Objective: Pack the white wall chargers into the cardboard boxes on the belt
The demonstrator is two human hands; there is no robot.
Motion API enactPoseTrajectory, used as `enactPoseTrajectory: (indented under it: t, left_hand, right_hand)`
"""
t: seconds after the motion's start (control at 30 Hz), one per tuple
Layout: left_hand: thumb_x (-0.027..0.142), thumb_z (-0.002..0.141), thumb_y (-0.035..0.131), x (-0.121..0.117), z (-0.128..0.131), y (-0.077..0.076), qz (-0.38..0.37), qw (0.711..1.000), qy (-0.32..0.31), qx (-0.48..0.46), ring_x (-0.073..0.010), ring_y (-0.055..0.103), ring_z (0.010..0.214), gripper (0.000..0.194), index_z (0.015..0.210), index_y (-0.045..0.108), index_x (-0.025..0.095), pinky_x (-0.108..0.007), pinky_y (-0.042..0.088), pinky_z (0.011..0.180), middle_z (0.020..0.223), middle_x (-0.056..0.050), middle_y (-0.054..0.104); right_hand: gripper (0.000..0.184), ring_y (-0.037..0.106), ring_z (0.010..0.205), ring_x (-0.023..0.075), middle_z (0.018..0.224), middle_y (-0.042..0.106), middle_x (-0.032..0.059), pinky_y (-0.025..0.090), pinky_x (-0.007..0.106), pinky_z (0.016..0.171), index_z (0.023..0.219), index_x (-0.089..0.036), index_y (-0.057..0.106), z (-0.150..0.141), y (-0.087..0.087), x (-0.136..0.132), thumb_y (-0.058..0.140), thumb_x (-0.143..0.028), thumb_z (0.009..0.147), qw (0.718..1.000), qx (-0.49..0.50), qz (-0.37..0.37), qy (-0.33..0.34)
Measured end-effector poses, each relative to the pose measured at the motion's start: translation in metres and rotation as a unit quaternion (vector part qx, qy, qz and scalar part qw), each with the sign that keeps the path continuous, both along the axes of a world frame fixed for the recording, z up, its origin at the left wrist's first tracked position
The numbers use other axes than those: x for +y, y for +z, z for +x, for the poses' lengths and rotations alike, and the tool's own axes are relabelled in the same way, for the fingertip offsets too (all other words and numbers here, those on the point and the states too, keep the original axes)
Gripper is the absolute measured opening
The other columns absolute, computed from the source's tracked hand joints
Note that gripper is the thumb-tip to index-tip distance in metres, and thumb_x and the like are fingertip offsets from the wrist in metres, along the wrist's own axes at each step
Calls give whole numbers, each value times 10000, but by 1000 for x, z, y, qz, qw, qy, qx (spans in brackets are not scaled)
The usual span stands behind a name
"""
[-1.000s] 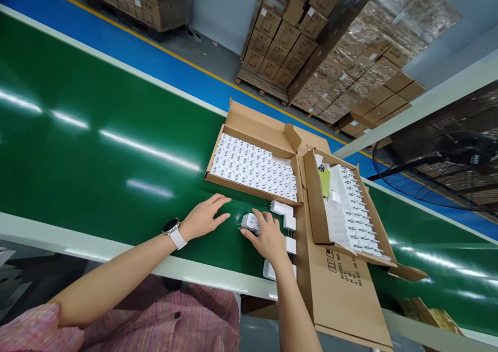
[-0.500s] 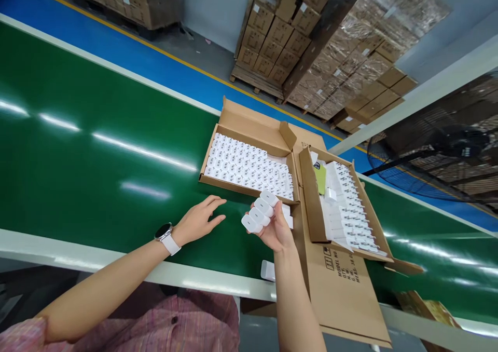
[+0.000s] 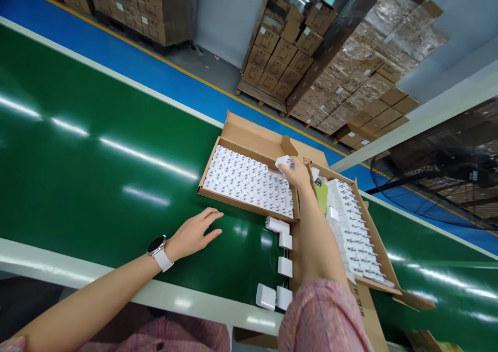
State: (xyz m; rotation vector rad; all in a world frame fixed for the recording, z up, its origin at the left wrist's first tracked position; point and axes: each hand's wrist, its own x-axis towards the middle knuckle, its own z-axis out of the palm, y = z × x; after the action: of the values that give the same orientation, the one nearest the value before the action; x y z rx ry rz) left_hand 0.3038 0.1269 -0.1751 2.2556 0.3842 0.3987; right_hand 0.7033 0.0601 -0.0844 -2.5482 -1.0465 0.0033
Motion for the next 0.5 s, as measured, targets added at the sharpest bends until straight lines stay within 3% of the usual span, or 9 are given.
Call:
enactPoseTrajectory:
  t: [0.07, 0.13, 0.23, 0.4, 0.5]
  left_hand:
    - [361, 1049, 479, 1, 0, -1, 3, 1000, 6, -7, -281, 708, 1113, 383, 1405, 561, 246, -389, 612, 886, 1365, -93, 612]
    - [364, 1052, 470, 1, 0, -2, 6, 1000, 13, -11, -285, 701, 1137, 384, 1406, 560, 247, -394, 612, 902, 1367, -94, 615]
    - [367, 1053, 467, 0, -1, -1, 8, 1000, 16, -11, -280, 699, 1141, 393, 1417, 557, 249, -396, 612, 919, 1367, -96, 618]
    - [369, 1060, 459, -1, -1, 0, 2, 1000, 12, -7, -278, 706, 1128, 400, 1428, 559, 250, -396, 618, 905, 1364, -102, 617]
    - [369, 1057, 465, 0, 0, -1, 4, 1000, 8, -4, -280, 704, 1138, 387, 1407, 573, 244, -397, 619, 909, 1363, -102, 616]
  right_hand:
    - [643, 594, 1273, 393, 1367, 671, 205, 474, 478, 1047, 1336, -148, 623, 12, -4, 13, 564, -610, 892, 994, 7, -107, 6]
    - [699, 544, 1361, 411, 1454, 623, 216, 434, 487, 1109, 1401, -134, 602, 18, -11, 21, 587, -607, 885, 987, 21, -157, 22]
    - [712, 511, 1419, 393, 1516, 591, 179, 400, 469, 1163, 1420, -157, 615, 21, -25, 26, 590, -626, 885, 981, 53, -180, 45]
    - [644, 528, 1422, 318, 1562, 570, 70, 398, 443, 1177, 1408, -273, 639, 19, -39, 28, 307, -649, 1004, 974, 107, -193, 56]
    - [703, 566, 1359, 357, 1501, 610, 137, 432, 495, 1129, 1372, -240, 655, 14, -40, 34, 272, -692, 994, 977, 109, -181, 35]
